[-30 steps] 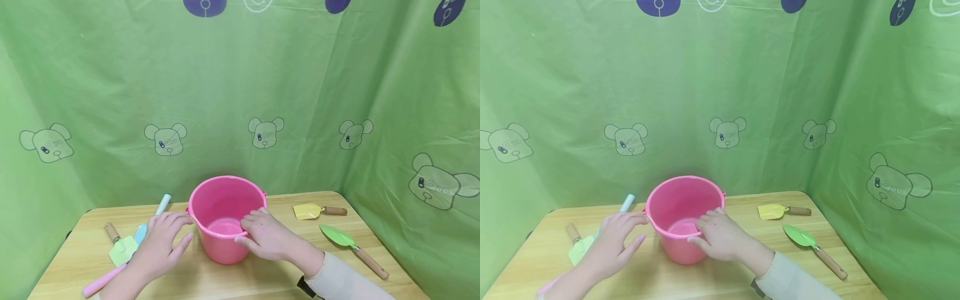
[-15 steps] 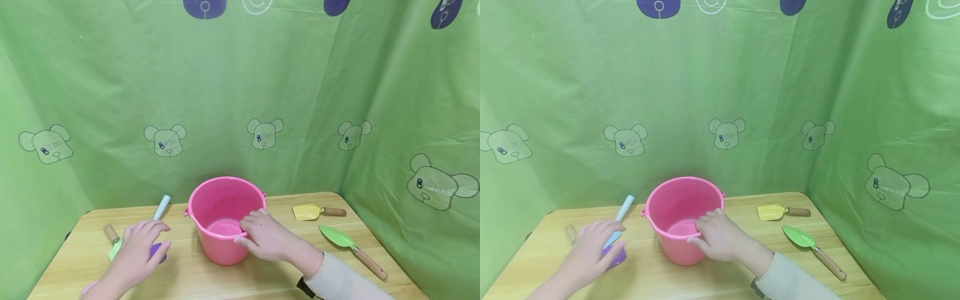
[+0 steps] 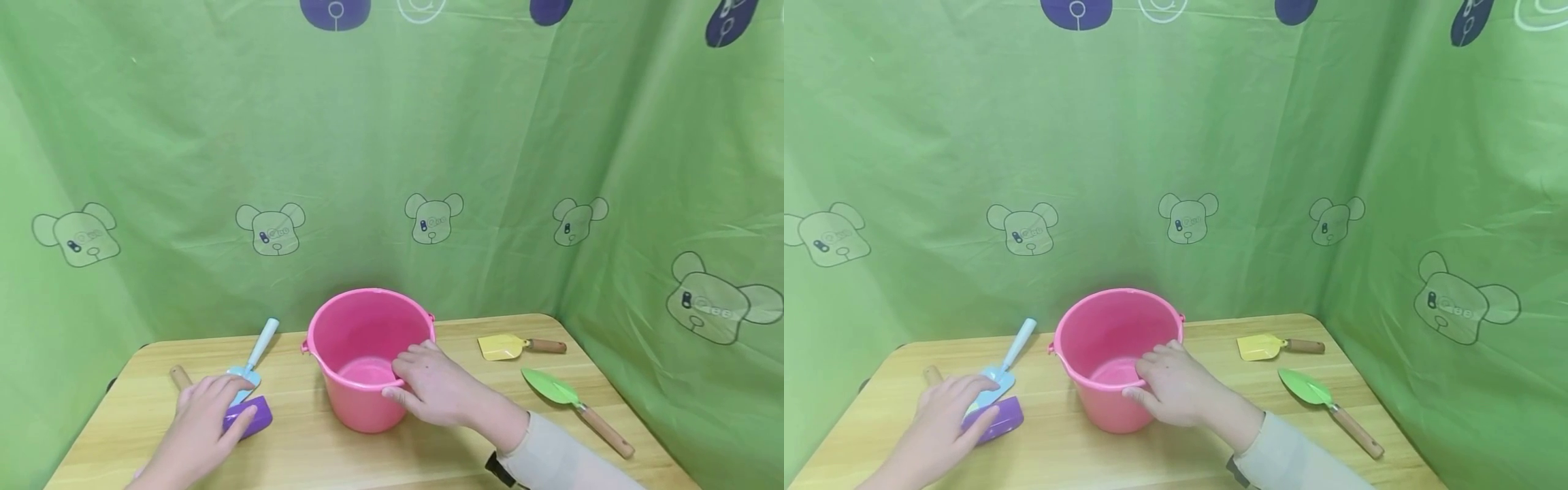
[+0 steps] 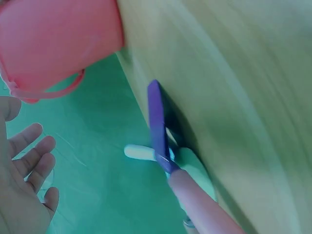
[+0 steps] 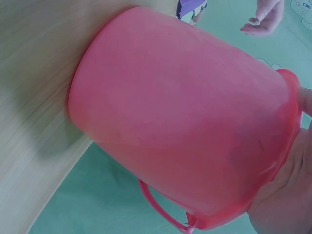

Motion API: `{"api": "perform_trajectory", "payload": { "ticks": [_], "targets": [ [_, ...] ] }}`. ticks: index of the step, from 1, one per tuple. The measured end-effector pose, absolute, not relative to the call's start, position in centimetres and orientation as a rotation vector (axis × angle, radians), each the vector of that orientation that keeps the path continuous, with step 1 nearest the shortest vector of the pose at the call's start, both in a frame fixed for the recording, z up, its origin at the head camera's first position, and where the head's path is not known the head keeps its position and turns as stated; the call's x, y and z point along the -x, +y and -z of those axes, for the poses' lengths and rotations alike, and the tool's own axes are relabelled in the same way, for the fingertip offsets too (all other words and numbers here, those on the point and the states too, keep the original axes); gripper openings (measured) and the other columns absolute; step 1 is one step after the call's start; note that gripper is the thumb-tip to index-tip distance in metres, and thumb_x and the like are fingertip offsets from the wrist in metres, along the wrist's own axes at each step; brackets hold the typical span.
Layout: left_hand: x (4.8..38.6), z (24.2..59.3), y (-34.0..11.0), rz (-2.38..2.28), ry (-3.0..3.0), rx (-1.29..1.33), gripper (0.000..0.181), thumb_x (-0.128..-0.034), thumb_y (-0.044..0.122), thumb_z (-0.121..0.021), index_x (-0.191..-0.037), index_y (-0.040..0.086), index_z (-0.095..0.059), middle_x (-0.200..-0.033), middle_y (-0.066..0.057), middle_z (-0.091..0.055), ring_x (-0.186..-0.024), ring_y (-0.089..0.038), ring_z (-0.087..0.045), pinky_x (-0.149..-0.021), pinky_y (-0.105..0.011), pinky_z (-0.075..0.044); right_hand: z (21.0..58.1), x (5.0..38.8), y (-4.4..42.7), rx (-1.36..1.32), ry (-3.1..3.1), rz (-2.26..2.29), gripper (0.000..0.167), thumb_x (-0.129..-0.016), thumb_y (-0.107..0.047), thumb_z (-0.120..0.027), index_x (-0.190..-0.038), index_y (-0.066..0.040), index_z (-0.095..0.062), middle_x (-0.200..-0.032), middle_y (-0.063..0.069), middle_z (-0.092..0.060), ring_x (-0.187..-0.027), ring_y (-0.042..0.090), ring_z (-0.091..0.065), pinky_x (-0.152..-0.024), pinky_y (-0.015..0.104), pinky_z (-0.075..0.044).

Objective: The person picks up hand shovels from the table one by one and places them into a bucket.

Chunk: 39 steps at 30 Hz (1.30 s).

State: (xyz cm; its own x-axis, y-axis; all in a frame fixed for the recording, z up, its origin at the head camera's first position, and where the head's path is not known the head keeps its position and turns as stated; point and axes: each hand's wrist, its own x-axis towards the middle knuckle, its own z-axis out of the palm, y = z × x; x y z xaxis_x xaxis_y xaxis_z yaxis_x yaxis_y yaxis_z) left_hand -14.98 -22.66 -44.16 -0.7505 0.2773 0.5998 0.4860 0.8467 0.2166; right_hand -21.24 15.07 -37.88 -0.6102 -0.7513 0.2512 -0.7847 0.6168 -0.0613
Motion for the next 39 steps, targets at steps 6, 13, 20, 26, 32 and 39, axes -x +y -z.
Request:
{"api": "perform_trajectory", "payload": {
  "ticks": [6,13,20,26,32,39],
  "targets": [
    [14.3,45.0,-24.3,0.459,-2.518,0.480,0.027,-0.0886,0.024,-0.073,-0.112,0.012,-0.066,-0.114,-0.003,-0.066,-0.111,-0.032,-0.056,-0.086,-0.049,-0.030,37.8,21.2,15.0,-1.273,-2.637,-0.245,0.038,-0.102,-0.051,-0.046,-0.077,-0.023,-0.047,-0.071,-0.015,-0.040,-0.074,0.008,-0.038,-0.084,0.030,-0.033],
    [14.0,45.7,-26.5,0.472,-2.563,0.396,0.030,-0.0878,0.024,-0.075,-0.113,0.011,-0.065,-0.113,-0.004,-0.066,-0.105,-0.030,-0.056,-0.084,-0.048,-0.030,37.7,21.1,15.1,-1.269,-2.639,-0.241,0.036,-0.102,-0.050,-0.048,-0.078,-0.023,-0.047,-0.072,-0.014,-0.039,-0.075,0.009,-0.038,-0.084,0.030,-0.032],
    [13.3,46.0,-27.7,0.447,-2.596,0.359,0.035,-0.0864,0.025,-0.076,-0.115,0.009,-0.064,-0.114,-0.008,-0.067,-0.097,-0.026,-0.057,-0.082,-0.051,-0.034,37.8,21.2,15.1,-1.272,-2.626,-0.236,0.038,-0.102,-0.052,-0.046,-0.077,-0.023,-0.047,-0.071,-0.015,-0.039,-0.074,0.009,-0.038,-0.083,0.030,-0.033],
    [13.0,46.5,-28.2,0.443,-2.632,0.323,0.037,-0.0859,0.025,-0.077,-0.116,0.008,-0.065,-0.112,-0.009,-0.068,-0.102,-0.032,-0.059,-0.078,-0.048,-0.035,37.9,21.2,15.1,-1.269,-2.630,-0.230,0.038,-0.103,-0.052,-0.045,-0.078,-0.023,-0.047,-0.072,-0.015,-0.040,-0.075,0.008,-0.038,-0.084,0.030,-0.033],
    [12.8,47.5,-28.7,0.436,-2.717,0.276,0.036,-0.0885,0.031,-0.075,-0.115,0.009,-0.066,-0.112,-0.007,-0.068,-0.103,-0.032,-0.059,-0.077,-0.047,-0.038,37.9,21.2,15.1,-1.270,-2.643,-0.235,0.039,-0.103,-0.053,-0.044,-0.078,-0.023,-0.048,-0.072,-0.015,-0.040,-0.075,0.009,-0.038,-0.084,0.031,-0.033],
    [12.6,48.6,-29.7,0.413,-2.788,0.235,0.037,-0.0915,0.037,-0.071,-0.114,0.008,-0.067,-0.112,-0.007,-0.068,-0.104,-0.032,-0.060,-0.078,-0.051,-0.040,37.9,21.1,15.2,-1.267,-2.644,-0.230,0.040,-0.103,-0.054,-0.043,-0.079,-0.023,-0.048,-0.072,-0.014,-0.040,-0.075,0.009,-0.038,-0.084,0.031,-0.032]
  ]
}}
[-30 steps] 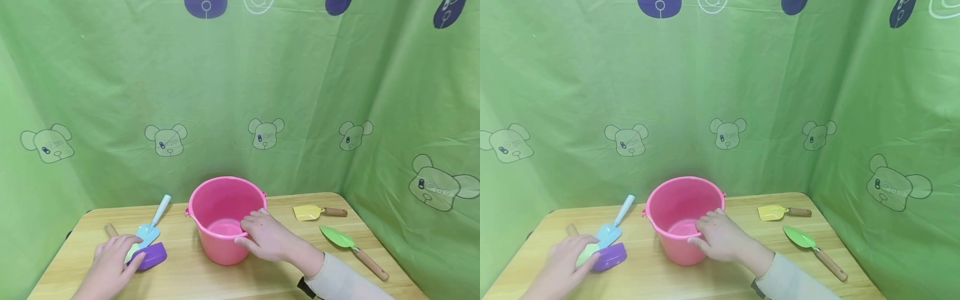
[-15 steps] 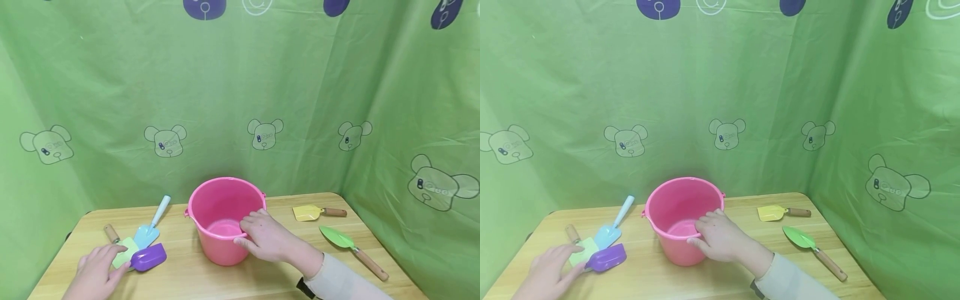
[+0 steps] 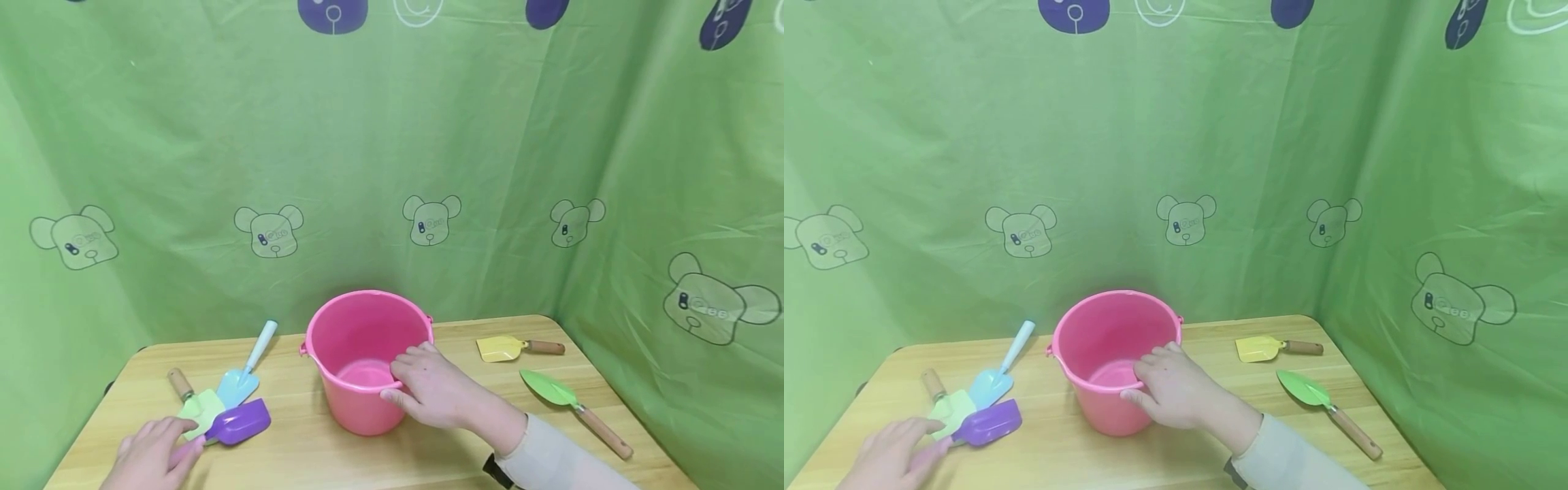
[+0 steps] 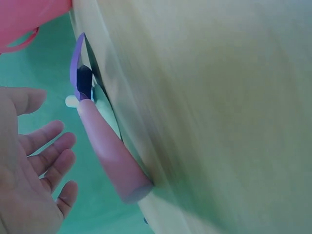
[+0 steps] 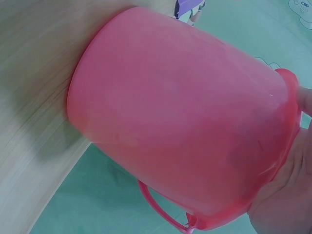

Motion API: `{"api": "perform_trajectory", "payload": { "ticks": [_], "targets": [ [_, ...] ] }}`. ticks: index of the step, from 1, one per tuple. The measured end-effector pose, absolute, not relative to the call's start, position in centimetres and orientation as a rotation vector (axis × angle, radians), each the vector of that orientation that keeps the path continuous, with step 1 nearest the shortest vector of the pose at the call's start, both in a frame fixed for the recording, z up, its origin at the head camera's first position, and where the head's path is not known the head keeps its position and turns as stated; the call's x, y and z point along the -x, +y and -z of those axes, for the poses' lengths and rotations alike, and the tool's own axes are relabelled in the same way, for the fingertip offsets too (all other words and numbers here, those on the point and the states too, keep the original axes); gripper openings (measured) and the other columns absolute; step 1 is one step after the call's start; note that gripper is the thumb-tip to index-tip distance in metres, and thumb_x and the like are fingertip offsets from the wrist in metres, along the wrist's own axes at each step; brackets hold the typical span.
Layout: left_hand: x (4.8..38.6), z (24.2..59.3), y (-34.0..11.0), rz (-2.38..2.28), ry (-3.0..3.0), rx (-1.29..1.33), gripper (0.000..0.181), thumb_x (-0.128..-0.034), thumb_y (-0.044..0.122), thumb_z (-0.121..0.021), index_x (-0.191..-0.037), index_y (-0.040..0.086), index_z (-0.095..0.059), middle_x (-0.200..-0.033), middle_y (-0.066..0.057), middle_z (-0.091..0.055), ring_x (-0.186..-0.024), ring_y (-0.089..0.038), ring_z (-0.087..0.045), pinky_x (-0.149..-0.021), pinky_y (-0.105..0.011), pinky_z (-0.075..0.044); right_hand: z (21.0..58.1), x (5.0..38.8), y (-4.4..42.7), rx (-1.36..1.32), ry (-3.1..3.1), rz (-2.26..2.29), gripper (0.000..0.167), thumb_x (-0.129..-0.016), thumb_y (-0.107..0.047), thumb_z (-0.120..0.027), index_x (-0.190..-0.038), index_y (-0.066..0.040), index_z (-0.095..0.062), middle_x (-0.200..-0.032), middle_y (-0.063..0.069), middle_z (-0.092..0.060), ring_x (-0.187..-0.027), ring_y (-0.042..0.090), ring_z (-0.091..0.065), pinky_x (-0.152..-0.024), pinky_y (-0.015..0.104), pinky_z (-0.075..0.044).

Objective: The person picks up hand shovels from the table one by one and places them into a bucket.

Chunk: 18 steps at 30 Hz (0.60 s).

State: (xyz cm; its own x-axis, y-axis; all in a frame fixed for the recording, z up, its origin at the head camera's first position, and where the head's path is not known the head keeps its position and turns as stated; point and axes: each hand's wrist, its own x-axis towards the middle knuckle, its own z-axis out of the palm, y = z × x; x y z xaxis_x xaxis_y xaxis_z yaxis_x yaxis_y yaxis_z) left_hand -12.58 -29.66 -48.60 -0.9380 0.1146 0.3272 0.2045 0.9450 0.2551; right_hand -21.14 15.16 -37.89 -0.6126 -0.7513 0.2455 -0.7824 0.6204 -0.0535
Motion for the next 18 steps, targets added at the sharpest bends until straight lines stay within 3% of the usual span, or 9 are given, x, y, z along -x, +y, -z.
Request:
{"api": "perform_trajectory", "payload": {
  "ticks": [9,18],
  "targets": [
    [12.6,49.4,-30.7,0.369,-2.867,0.193,0.039,-0.0867,0.037,-0.076,-0.113,0.009,-0.068,-0.107,-0.002,-0.067,-0.100,-0.029,-0.060,-0.076,-0.049,-0.042,37.9,21.2,15.2,-1.267,-2.633,-0.224,0.039,-0.103,-0.053,-0.044,-0.078,-0.023,-0.047,-0.072,-0.015,-0.039,-0.074,0.009,-0.038,-0.083,0.030,-0.032],
    [13.2,49.4,-31.1,0.389,-2.986,0.192,0.039,-0.0841,0.035,-0.078,-0.109,0.007,-0.067,-0.101,0.000,-0.064,-0.096,-0.027,-0.062,-0.080,-0.057,-0.049,37.9,21.2,15.1,-1.268,-2.630,-0.215,0.038,-0.102,-0.052,-0.046,-0.078,-0.023,-0.047,-0.072,-0.015,-0.039,-0.074,0.009,-0.038,-0.083,0.030,-0.032]
  ]
}}
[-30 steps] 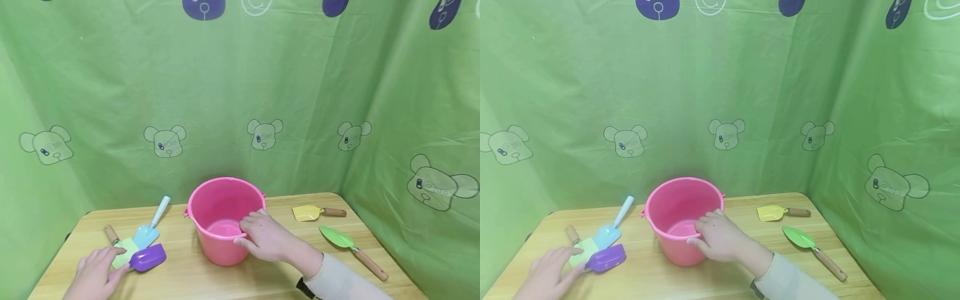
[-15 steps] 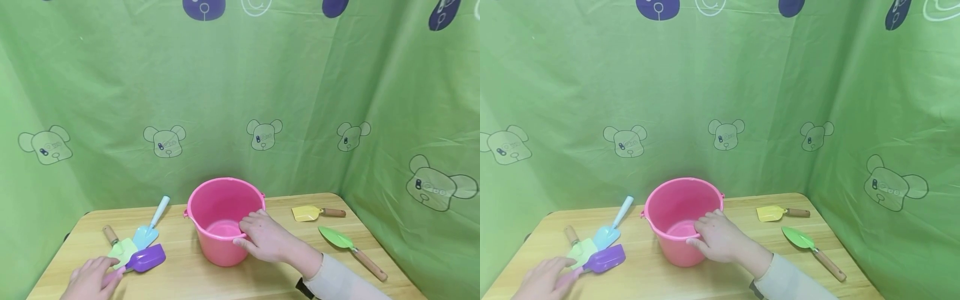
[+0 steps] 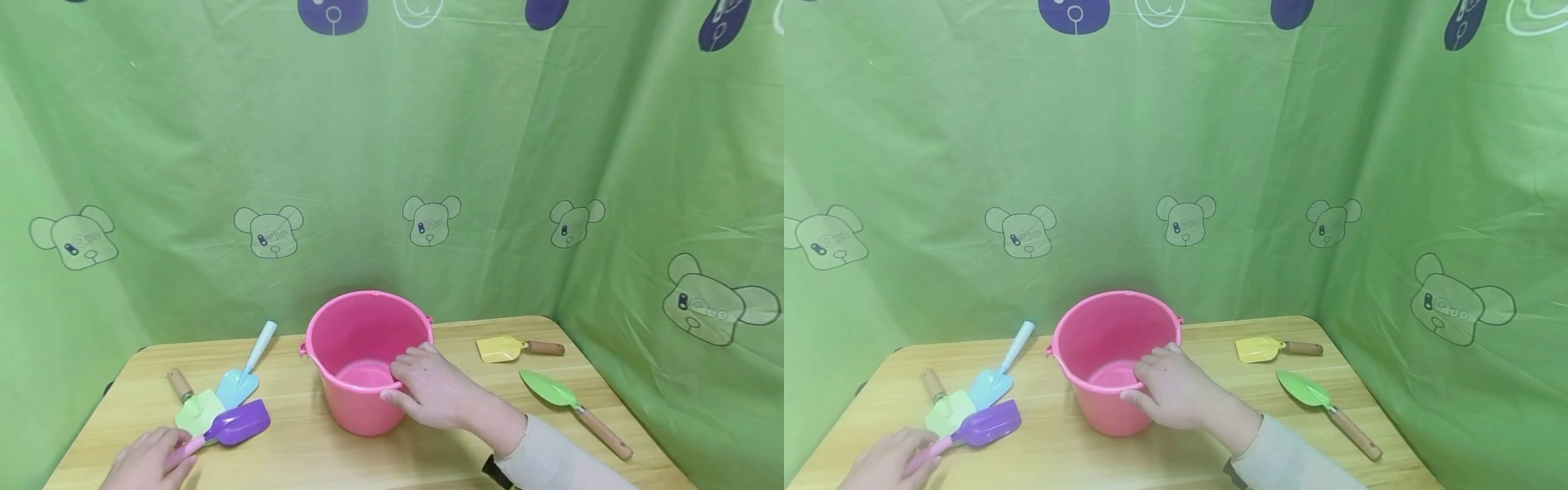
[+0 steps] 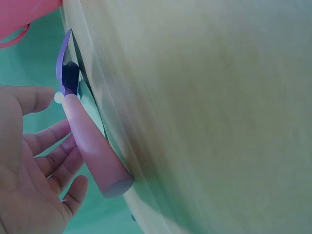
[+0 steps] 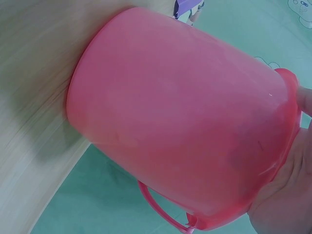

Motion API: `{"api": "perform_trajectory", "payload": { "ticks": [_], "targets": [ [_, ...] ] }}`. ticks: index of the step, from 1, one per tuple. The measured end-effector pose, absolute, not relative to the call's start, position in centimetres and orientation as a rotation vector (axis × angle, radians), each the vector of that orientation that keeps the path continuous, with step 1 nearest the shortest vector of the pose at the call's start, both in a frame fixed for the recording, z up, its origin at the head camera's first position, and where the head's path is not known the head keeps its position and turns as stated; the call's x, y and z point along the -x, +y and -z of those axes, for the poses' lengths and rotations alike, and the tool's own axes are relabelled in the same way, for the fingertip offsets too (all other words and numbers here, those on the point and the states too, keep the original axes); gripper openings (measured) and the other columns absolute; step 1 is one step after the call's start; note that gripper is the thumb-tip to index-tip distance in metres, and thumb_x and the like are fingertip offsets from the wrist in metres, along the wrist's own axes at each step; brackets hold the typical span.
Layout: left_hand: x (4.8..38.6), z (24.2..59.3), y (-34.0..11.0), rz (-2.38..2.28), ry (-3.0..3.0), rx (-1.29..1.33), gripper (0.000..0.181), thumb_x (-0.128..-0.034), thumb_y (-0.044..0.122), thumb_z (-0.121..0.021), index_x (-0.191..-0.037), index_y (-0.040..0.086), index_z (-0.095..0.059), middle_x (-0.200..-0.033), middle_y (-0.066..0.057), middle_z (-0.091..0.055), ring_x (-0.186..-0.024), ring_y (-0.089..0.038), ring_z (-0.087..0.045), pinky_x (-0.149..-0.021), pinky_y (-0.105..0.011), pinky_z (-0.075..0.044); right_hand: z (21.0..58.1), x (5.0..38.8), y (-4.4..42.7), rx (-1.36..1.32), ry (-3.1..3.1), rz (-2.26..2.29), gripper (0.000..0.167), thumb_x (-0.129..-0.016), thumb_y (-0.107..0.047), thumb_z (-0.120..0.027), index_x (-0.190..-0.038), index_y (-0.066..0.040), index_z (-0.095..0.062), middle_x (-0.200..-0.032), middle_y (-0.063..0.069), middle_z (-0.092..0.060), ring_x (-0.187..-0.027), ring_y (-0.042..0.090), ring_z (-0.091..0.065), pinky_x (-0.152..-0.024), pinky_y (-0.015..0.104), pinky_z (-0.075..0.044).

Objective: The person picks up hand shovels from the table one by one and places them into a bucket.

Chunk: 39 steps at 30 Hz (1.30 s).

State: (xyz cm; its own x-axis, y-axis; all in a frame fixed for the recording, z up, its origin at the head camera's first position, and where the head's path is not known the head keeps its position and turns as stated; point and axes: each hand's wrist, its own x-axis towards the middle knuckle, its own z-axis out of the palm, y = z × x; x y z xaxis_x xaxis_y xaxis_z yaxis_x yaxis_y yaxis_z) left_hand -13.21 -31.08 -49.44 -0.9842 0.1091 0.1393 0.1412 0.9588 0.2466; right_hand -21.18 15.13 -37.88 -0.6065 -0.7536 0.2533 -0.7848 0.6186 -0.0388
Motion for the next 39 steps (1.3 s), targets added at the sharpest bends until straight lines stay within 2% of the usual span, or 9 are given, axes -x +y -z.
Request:
{"api": "perform_trajectory", "payload": {
  "ticks": [13,21,39],
  "targets": [
    [14.1,50.3,-31.5,0.391,-3.060,0.161,0.040,-0.0812,0.033,-0.081,-0.108,0.007,-0.067,-0.093,0.004,-0.061,-0.091,-0.022,-0.060,-0.077,-0.048,-0.049,37.9,21.2,15.2,-1.269,-2.619,-0.219,0.038,-0.103,-0.052,-0.045,-0.078,-0.023,-0.046,-0.071,-0.014,-0.038,-0.073,0.008,-0.037,-0.083,0.030,-0.032],
    [14.7,50.9,-31.8,0.416,-3.148,0.129,0.044,-0.0816,0.034,-0.080,-0.110,0.004,-0.066,-0.092,0.004,-0.059,-0.087,-0.020,-0.057,-0.070,-0.045,-0.048,38.0,21.2,15.3,-1.272,-2.609,-0.218,0.039,-0.103,-0.052,-0.045,-0.078,-0.023,-0.046,-0.071,-0.014,-0.038,-0.073,0.008,-0.036,-0.081,0.029,-0.031],
    [14.6,51.2,-32.1,0.411,-3.103,0.220,0.030,-0.0804,0.013,-0.081,-0.104,0.000,-0.066,-0.085,0.002,-0.057,-0.081,-0.018,-0.056,-0.072,-0.041,-0.050,37.8,21.1,15.2,-1.257,-2.644,-0.220,0.038,-0.102,-0.052,-0.046,-0.079,-0.023,-0.047,-0.072,-0.014,-0.039,-0.074,0.008,-0.037,-0.083,0.030,-0.031]
  ]
}}
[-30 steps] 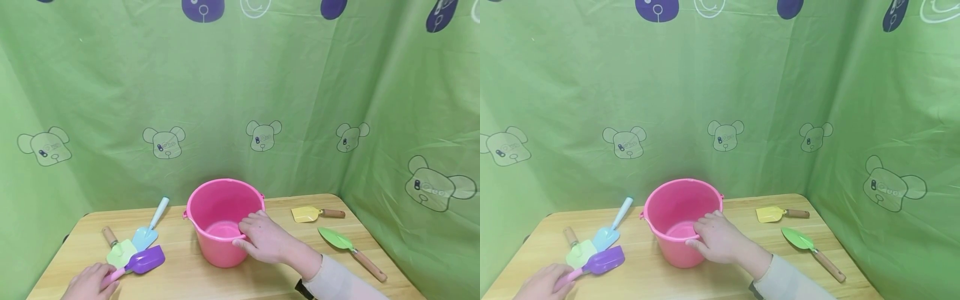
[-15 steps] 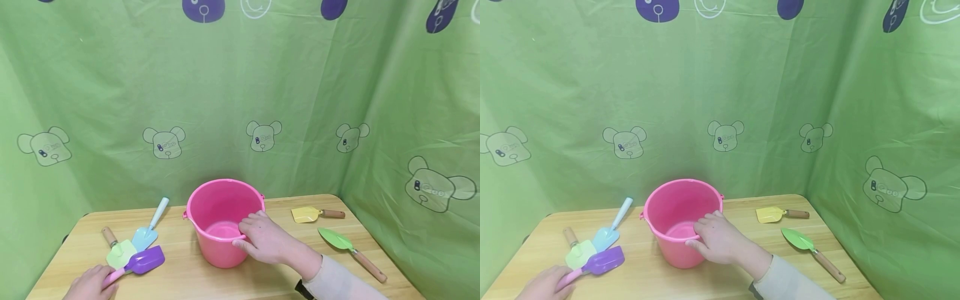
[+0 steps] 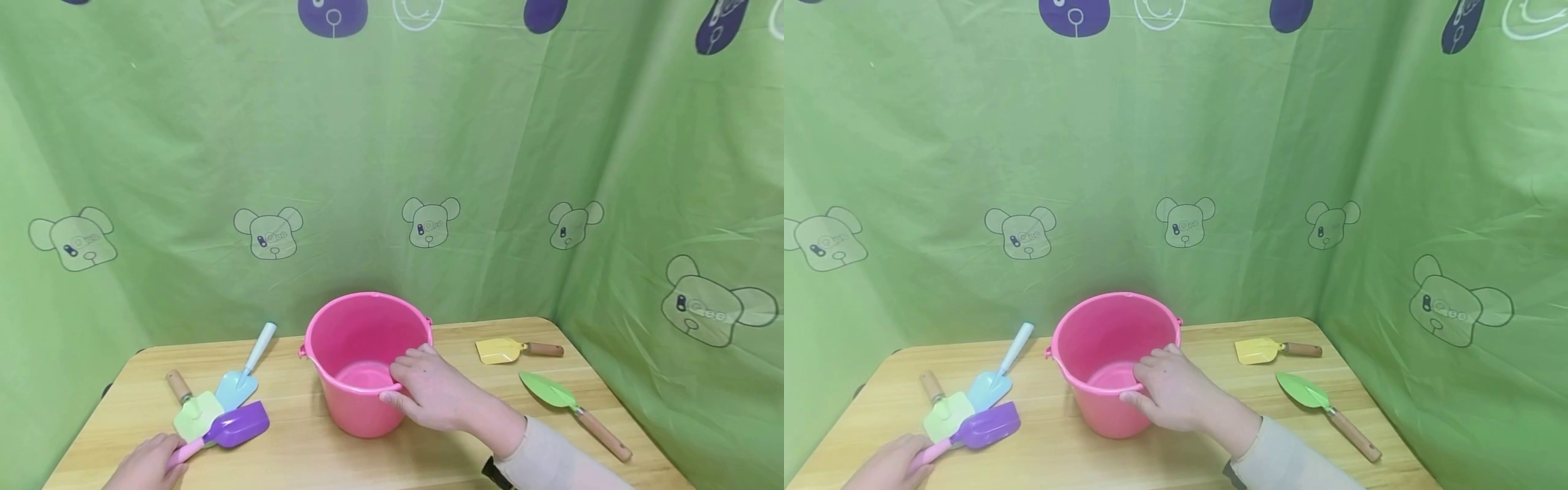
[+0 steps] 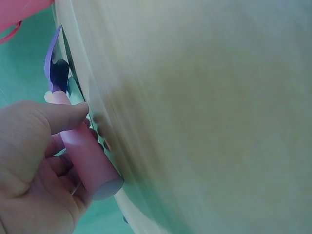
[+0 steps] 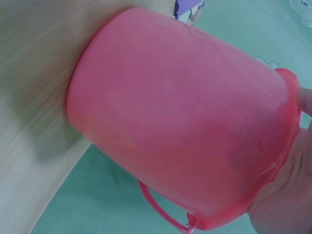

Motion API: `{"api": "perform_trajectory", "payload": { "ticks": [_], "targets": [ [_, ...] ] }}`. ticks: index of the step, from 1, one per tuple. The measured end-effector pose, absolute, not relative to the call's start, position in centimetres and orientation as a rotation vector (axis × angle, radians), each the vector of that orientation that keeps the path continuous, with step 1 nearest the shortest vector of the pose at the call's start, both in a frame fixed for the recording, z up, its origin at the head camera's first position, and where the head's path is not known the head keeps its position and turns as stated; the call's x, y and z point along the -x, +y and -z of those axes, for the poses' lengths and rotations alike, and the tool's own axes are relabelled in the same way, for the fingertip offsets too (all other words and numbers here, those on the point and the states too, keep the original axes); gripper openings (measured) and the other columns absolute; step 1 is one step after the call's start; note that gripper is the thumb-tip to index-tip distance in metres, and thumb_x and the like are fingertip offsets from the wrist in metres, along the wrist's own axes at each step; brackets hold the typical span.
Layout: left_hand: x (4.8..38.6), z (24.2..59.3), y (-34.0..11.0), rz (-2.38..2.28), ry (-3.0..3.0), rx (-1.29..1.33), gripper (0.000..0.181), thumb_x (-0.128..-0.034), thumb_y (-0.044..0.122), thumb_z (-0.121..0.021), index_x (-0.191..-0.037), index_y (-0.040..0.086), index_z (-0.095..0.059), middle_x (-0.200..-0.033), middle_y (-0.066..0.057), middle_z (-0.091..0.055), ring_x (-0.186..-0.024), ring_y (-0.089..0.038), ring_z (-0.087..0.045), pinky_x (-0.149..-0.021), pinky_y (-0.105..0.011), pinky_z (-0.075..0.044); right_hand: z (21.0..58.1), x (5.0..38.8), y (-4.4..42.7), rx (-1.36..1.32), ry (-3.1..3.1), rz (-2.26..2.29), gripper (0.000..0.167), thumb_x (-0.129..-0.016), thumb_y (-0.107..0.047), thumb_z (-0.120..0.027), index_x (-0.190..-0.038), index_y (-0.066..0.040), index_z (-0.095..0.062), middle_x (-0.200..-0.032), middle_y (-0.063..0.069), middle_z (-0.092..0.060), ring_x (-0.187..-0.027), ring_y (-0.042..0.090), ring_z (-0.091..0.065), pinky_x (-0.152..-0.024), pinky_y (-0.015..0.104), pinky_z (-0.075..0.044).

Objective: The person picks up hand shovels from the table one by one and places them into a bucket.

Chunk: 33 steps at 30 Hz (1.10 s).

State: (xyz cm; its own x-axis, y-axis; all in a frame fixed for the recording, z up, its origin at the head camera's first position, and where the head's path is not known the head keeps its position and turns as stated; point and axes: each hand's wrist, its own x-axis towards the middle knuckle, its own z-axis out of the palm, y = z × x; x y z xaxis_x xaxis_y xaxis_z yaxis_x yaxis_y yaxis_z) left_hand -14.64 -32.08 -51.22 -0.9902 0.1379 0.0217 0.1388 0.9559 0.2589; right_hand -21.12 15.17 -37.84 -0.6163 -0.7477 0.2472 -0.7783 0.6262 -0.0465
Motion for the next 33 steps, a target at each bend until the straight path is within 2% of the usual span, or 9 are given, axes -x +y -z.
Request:
{"api": "perform_trajectory", "payload": {
  "ticks": [4,11,22,33],
  "targets": [
    [14.6,51.2,-32.1,0.407,-3.091,0.241,0.030,-0.0802,0.014,-0.081,-0.103,0.000,-0.066,-0.085,0.002,-0.057,-0.080,-0.016,-0.056,-0.074,-0.040,-0.051,37.9,21.1,15.2,-1.256,-2.639,-0.222,0.038,-0.102,-0.052,-0.046,-0.079,-0.023,-0.047,-0.072,-0.014,-0.039,-0.074,0.008,-0.037,-0.083,0.030,-0.031],
    [14.6,51.3,-32.2,0.410,-3.087,0.248,0.030,-0.0804,0.014,-0.081,-0.102,0.001,-0.066,-0.084,0.004,-0.055,-0.076,-0.011,-0.051,-0.070,-0.034,-0.049,37.9,21.1,15.3,-1.259,-2.636,-0.222,0.038,-0.102,-0.052,-0.045,-0.079,-0.023,-0.047,-0.072,-0.014,-0.039,-0.074,0.008,-0.037,-0.083,0.030,-0.032],
    [14.4,50.5,-32.1,0.433,-3.085,0.234,0.030,-0.0810,0.017,-0.081,-0.102,0.002,-0.066,-0.083,0.004,-0.054,-0.072,-0.007,-0.049,-0.067,-0.031,-0.049,38.0,21.2,15.1,-1.257,-2.644,-0.219,0.038,-0.102,-0.053,-0.045,-0.079,-0.023,-0.048,-0.072,-0.014,-0.039,-0.074,0.008,-0.038,-0.083,0.030,-0.032],
    [14.2,47.9,-30.8,0.443,-3.006,0.254,0.027,-0.0811,0.013,-0.080,-0.103,0.003,-0.067,-0.083,0.004,-0.058,-0.077,-0.012,-0.056,-0.075,-0.039,-0.054,37.9,21.2,15.2,-1.262,-2.635,-0.216,0.038,-0.102,-0.052,-0.046,-0.079,-0.022,-0.049,-0.072,-0.014,-0.039,-0.074,0.008,-0.038,-0.083,0.030,-0.032]
  ]
}}
